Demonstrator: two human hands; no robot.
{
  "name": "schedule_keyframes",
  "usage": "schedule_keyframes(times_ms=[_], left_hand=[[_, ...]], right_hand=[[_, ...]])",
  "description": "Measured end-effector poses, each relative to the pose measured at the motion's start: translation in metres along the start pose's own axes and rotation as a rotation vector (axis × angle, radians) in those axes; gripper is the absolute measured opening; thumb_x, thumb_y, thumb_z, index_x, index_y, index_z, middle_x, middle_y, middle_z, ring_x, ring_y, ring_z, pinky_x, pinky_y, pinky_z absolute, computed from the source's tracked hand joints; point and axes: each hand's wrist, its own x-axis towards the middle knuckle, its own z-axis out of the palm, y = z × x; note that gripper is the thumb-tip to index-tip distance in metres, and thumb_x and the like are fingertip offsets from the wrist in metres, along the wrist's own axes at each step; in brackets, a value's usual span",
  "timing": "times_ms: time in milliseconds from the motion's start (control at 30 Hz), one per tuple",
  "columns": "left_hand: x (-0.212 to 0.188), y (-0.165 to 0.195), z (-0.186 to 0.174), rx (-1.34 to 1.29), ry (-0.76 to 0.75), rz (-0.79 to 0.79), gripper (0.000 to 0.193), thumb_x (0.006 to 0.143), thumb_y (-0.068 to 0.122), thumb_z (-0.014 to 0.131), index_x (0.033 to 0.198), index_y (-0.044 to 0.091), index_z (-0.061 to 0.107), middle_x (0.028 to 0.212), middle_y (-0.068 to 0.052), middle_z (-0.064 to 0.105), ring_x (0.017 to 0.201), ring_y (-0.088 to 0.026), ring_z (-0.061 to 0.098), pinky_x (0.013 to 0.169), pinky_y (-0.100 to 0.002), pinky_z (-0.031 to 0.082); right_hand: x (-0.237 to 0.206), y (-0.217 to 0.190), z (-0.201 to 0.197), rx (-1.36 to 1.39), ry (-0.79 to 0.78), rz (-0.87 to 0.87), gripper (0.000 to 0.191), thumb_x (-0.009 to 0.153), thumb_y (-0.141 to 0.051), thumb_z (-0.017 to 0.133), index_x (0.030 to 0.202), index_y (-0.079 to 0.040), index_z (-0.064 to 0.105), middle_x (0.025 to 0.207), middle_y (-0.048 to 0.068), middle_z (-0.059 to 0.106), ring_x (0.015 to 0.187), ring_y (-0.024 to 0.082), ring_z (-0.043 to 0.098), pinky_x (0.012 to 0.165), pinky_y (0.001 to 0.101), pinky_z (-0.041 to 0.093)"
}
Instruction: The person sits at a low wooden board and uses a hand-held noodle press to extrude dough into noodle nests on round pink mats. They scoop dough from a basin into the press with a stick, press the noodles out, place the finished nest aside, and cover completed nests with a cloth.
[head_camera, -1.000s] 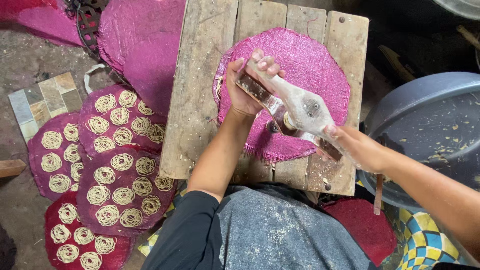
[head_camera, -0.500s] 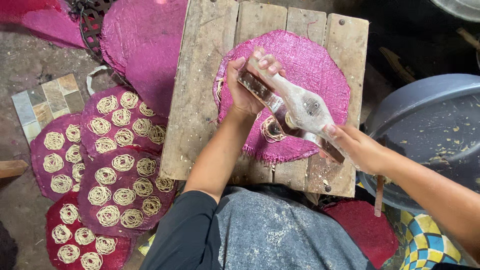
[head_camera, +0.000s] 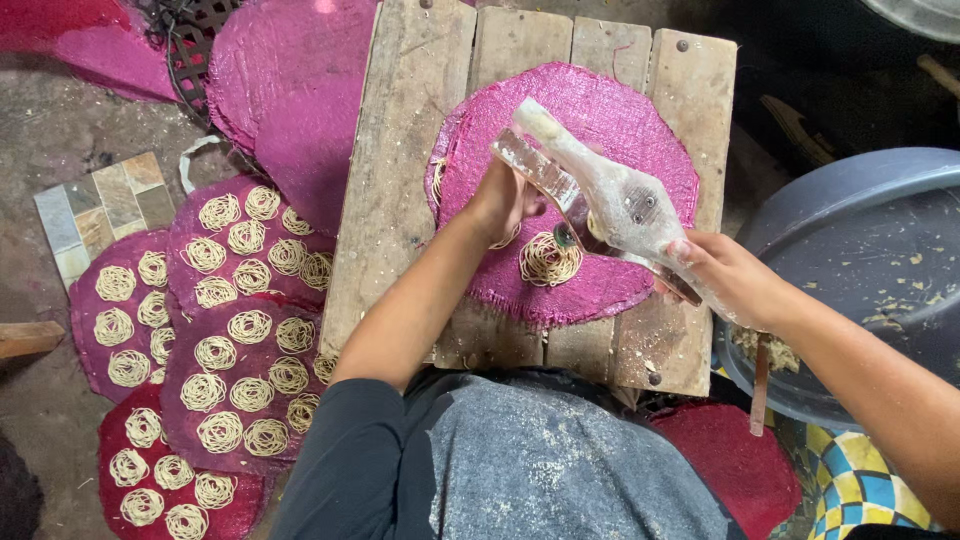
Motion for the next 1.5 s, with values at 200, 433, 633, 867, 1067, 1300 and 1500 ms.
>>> schedule_keyframes(times_ms=[200,433,633,867,1067,1300,1500], left_hand=[[-0.026,-0.024,-0.005,0.316,-0.082,-0.182,0.07,0.11,0.054,0.018,0.159,0.008,0.038,0.133,-0.025,0.064,0.048,-0.011,0.035,0.04,-0.021,0.031],[-0.1,0.005,0.001,1.017,0.02,0.302,0.059,0.103,0.039,0.043,0.159,0.024,0.042,0.125,0.004,0.077,0.074,-0.013,0.062,0.069,-0.027,0.052],[-0.047,0.039,0.053,-0.656,-0.575,0.446,0.062,0.094,0.064,0.052,0.127,0.013,0.062,0.113,-0.003,0.069,0.113,-0.019,0.065,0.11,-0.041,0.048],[0.023,0.009,0.09,-1.076,-0.578,0.374,0.043,0.109,0.055,0.048,0.093,0.015,0.054,0.085,0.001,0.055,0.088,-0.019,0.059,0.101,-0.043,0.049],[0.031,0.006,0.077,-1.042,-0.565,0.368,0.04,0.1,0.054,0.047,0.087,0.016,0.052,0.076,0.001,0.051,0.079,-0.019,0.058,0.092,-0.041,0.05],[0.035,0.01,0.1,-1.021,-0.45,0.396,0.038,0.101,0.051,0.044,0.086,0.017,0.048,0.075,0.002,0.049,0.077,-0.017,0.056,0.09,-0.042,0.05],[0.033,0.016,0.081,-0.966,-0.418,0.417,0.038,0.099,0.052,0.04,0.084,0.017,0.045,0.074,0.002,0.048,0.074,-0.017,0.054,0.084,-0.042,0.048]], right_hand=[[0.009,0.025,0.002,-0.065,0.116,-0.104,0.067,0.099,-0.057,0.042,0.131,-0.001,0.062,0.099,0.007,0.071,0.092,0.016,0.064,0.084,0.0359,0.052],[-0.002,0.049,-0.006,0.167,0.066,-0.164,0.074,0.094,-0.069,0.044,0.116,-0.002,0.066,0.092,0.009,0.07,0.083,0.019,0.063,0.076,0.0365,0.053],[-0.034,0.038,-0.007,0.512,-0.151,0.236,0.056,0.094,-0.063,0.039,0.115,-0.017,0.062,0.095,0.004,0.073,0.085,0.017,0.067,0.076,0.0322,0.052],[-0.047,0.014,-0.031,-0.028,0.076,0.209,0.073,0.103,-0.058,0.028,0.093,0.002,0.069,0.075,0.009,0.065,0.07,0.019,0.059,0.068,0.0365,0.051],[-0.038,0.017,-0.013,0.051,0.073,0.128,0.073,0.104,-0.059,0.032,0.09,0.005,0.066,0.074,0.007,0.062,0.066,0.017,0.058,0.066,0.0354,0.053],[-0.045,-0.008,-0.034,-0.168,0.189,0.23,0.07,0.098,-0.06,0.035,0.114,0.001,0.066,0.07,0.007,0.062,0.063,0.018,0.057,0.06,0.0371,0.05],[-0.038,-0.014,-0.016,-0.049,0.161,0.172,0.068,0.103,-0.055,0.036,0.109,0.006,0.065,0.07,0.006,0.059,0.063,0.016,0.056,0.059,0.0345,0.05]])
